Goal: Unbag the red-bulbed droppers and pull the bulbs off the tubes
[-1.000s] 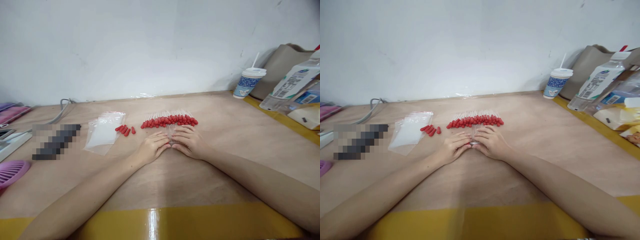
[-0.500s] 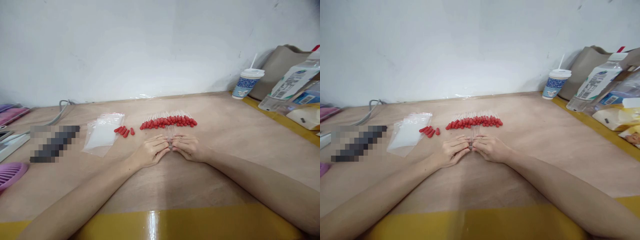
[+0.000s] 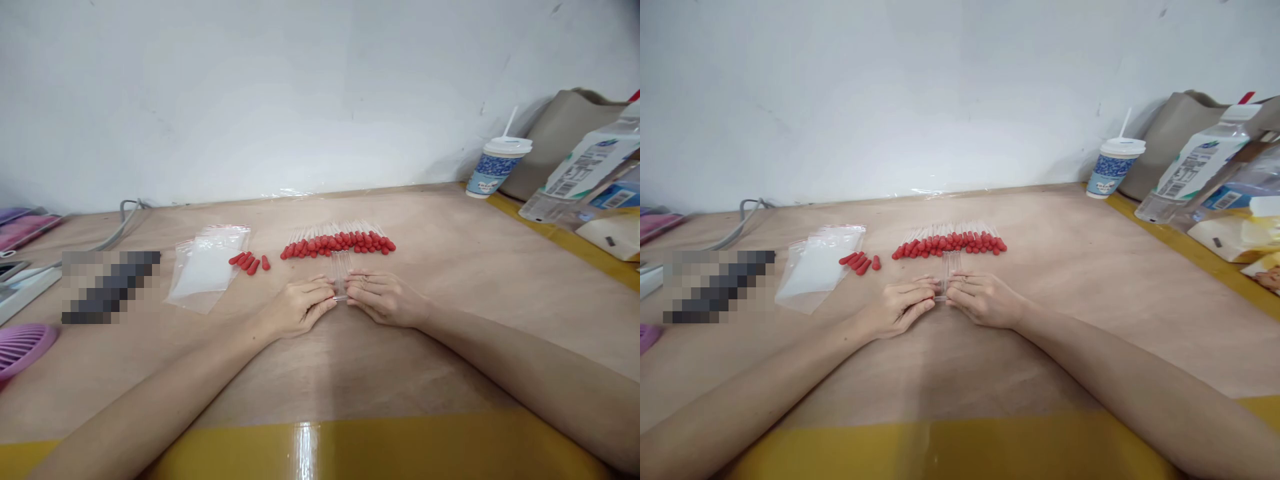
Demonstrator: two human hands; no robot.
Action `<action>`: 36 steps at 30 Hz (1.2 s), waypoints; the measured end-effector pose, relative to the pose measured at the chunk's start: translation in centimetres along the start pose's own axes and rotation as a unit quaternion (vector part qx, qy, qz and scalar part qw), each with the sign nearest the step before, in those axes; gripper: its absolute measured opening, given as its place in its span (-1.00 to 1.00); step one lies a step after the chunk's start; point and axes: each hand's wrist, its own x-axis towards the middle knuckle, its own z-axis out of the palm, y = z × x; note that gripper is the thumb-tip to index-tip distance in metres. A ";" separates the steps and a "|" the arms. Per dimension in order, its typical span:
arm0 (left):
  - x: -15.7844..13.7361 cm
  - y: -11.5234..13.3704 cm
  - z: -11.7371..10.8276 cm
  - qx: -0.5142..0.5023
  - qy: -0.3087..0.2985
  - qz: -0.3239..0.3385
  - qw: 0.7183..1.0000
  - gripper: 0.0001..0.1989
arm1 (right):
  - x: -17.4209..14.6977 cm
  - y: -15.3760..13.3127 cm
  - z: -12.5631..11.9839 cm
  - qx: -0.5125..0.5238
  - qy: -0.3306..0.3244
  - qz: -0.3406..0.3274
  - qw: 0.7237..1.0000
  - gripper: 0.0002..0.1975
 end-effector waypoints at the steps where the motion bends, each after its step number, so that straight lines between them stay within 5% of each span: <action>1: -0.1 0.0 0.0 -0.002 0.000 -0.002 1.000 -0.82 | 0.0 0.0 0.0 -0.003 0.002 -0.003 1.000 -0.92; 18: -0.9 -0.2 -0.4 0.011 0.004 0.009 1.000 -0.83 | -1.0 0.3 -0.5 -0.004 0.009 -0.021 1.000 -0.83; 24: -1.5 -1.3 -1.9 0.125 0.058 -0.033 0.990 -0.86 | -1.9 1.4 -1.1 -0.041 0.010 0.097 0.994 -0.81; 30: -1.3 -3.9 -5.8 0.192 0.140 -0.238 0.942 -0.74 | -2.1 2.3 -0.2 -0.092 -0.012 0.236 0.967 -0.75; 36: -1.9 -5.5 -9.3 0.115 0.071 -0.462 0.876 -0.62 | -1.8 2.8 0.6 -0.059 0.009 0.281 0.958 -0.75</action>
